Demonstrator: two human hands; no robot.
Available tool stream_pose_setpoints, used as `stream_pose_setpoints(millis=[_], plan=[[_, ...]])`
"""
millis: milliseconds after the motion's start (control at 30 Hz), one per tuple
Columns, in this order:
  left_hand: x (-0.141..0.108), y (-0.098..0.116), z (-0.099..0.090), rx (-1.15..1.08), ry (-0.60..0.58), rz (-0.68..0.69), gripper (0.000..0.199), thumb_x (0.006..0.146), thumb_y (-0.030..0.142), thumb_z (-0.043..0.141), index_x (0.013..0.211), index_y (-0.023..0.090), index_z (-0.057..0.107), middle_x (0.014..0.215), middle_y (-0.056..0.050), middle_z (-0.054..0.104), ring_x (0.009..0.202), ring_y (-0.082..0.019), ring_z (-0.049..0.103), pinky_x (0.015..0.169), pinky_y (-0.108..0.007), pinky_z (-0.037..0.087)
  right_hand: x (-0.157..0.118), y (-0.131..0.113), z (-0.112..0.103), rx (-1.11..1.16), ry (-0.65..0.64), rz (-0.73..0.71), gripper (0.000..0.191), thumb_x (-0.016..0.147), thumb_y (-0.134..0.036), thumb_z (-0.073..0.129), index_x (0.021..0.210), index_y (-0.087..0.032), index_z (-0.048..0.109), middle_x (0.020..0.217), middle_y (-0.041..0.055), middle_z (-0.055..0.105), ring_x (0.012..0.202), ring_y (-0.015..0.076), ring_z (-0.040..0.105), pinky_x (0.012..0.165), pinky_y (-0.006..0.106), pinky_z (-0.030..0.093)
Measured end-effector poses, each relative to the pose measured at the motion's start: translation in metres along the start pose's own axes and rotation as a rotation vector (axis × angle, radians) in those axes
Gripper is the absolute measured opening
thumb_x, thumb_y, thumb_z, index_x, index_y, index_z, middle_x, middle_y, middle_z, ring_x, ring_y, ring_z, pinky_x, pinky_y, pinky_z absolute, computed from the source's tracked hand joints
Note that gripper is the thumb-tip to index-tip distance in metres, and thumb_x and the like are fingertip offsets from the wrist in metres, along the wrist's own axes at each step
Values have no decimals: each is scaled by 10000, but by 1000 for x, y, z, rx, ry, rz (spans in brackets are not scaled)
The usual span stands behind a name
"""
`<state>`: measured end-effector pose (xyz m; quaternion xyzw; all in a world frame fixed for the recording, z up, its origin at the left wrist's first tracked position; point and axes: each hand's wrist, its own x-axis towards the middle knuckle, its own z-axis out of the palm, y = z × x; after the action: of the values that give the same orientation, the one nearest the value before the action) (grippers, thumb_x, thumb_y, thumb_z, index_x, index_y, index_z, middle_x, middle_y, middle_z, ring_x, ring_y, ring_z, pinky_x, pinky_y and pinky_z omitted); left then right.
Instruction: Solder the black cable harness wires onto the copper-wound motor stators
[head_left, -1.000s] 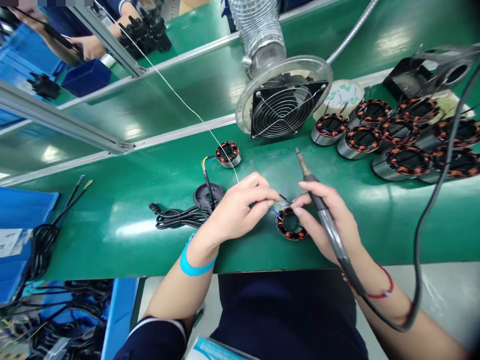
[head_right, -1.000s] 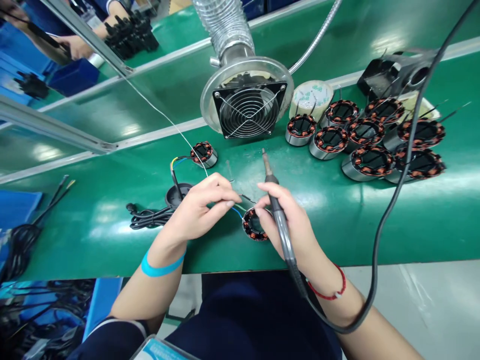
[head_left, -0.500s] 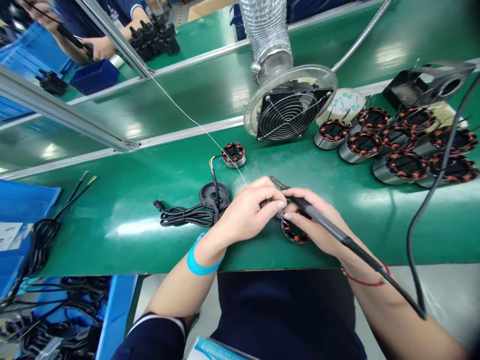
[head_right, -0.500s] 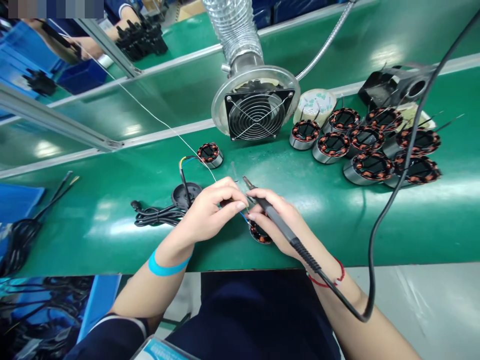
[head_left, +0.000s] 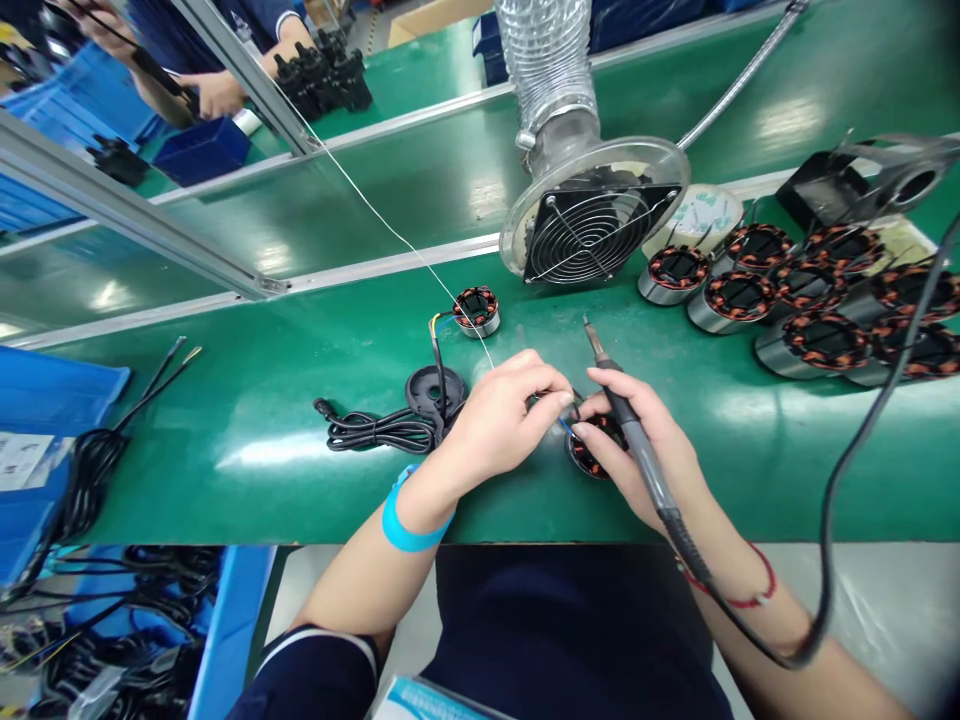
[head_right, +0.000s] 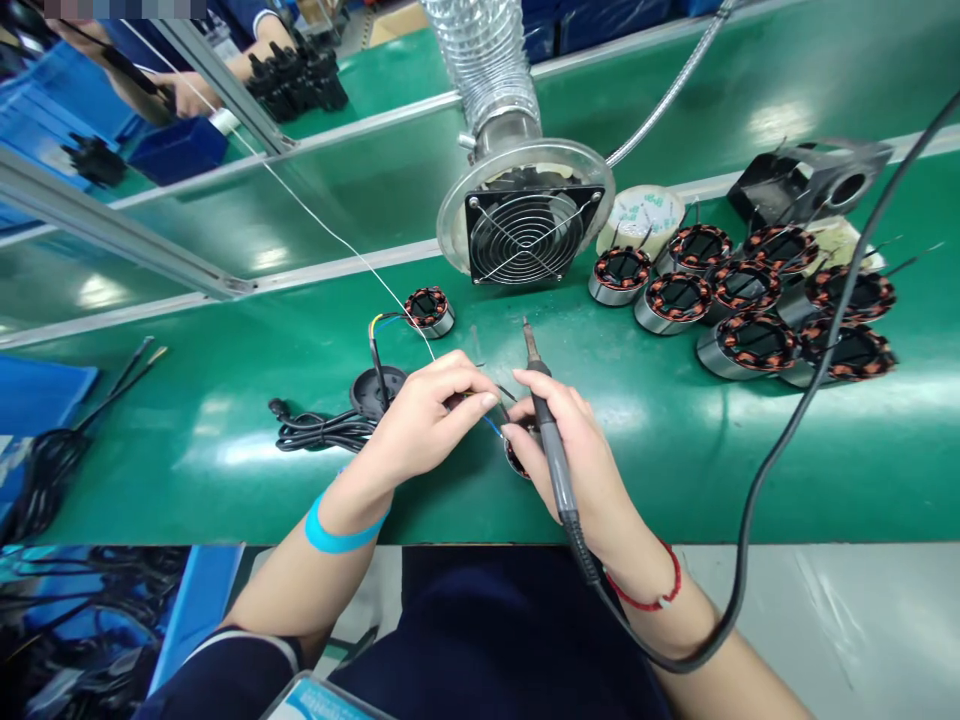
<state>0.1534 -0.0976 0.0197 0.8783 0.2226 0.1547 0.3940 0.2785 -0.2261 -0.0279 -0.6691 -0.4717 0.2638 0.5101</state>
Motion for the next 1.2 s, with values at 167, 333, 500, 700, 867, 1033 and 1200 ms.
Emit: stream_pose_setpoints(millis=[167, 333, 500, 700, 867, 1033, 1200], plan=[[-2, -3, -4, 20, 45, 82, 140, 903, 211, 527, 931, 182, 661, 925, -36, 560, 904, -139, 546, 833, -278, 452, -16, -1, -4, -92, 129, -65, 437, 892, -201, 582, 1301, -304, 469, 902, 5, 627, 921, 213, 560, 906, 425, 417], [-9, -2, -14, 194, -111, 272, 168, 902, 179, 501, 916, 206, 666, 1115, -71, 531, 1036, -180, 497, 926, -347, 433, -29, -1, -3, -176, 56, -216, 514, 869, -134, 591, 1334, -284, 431, 996, 31, 672, 1042, 252, 503, 930, 454, 402], [-11, -5, -13, 423, -149, 266, 199, 924, 239, 483, 936, 208, 680, 1205, -98, 519, 1038, -220, 479, 906, -408, 426, -33, 1, 8, -165, 143, -202, 482, 876, -110, 578, 1304, -292, 453, 938, 18, 677, 1041, 258, 492, 948, 471, 384], [-10, -5, -10, 201, -151, 264, 176, 920, 252, 511, 915, 193, 677, 977, -57, 533, 931, -160, 515, 845, -311, 454, -28, -2, 8, -135, 124, -154, 460, 886, -149, 591, 1298, -297, 450, 879, 1, 681, 1053, 264, 485, 962, 475, 378], [-12, 2, -6, 72, -124, 235, 173, 916, 216, 511, 896, 200, 683, 885, -28, 507, 855, -125, 524, 785, -258, 461, -17, -10, 7, -255, 52, -169, 406, 872, -166, 593, 1243, -289, 486, 948, 21, 666, 972, 255, 541, 878, 442, 426], [-11, 3, -4, 98, -54, 192, 151, 891, 192, 538, 864, 193, 686, 856, -17, 504, 823, -117, 518, 756, -251, 445, -14, -15, 8, -156, 148, -136, 461, 882, -176, 586, 1295, -311, 432, 881, -10, 649, 940, 232, 580, 908, 431, 421], [-9, 2, 1, 92, 33, 142, 133, 859, 163, 564, 803, 170, 684, 824, -12, 506, 802, -113, 523, 727, -244, 433, -19, -11, 16, -217, 174, -142, 487, 875, -200, 610, 1309, -291, 407, 948, 15, 638, 914, 235, 579, 858, 420, 425]])
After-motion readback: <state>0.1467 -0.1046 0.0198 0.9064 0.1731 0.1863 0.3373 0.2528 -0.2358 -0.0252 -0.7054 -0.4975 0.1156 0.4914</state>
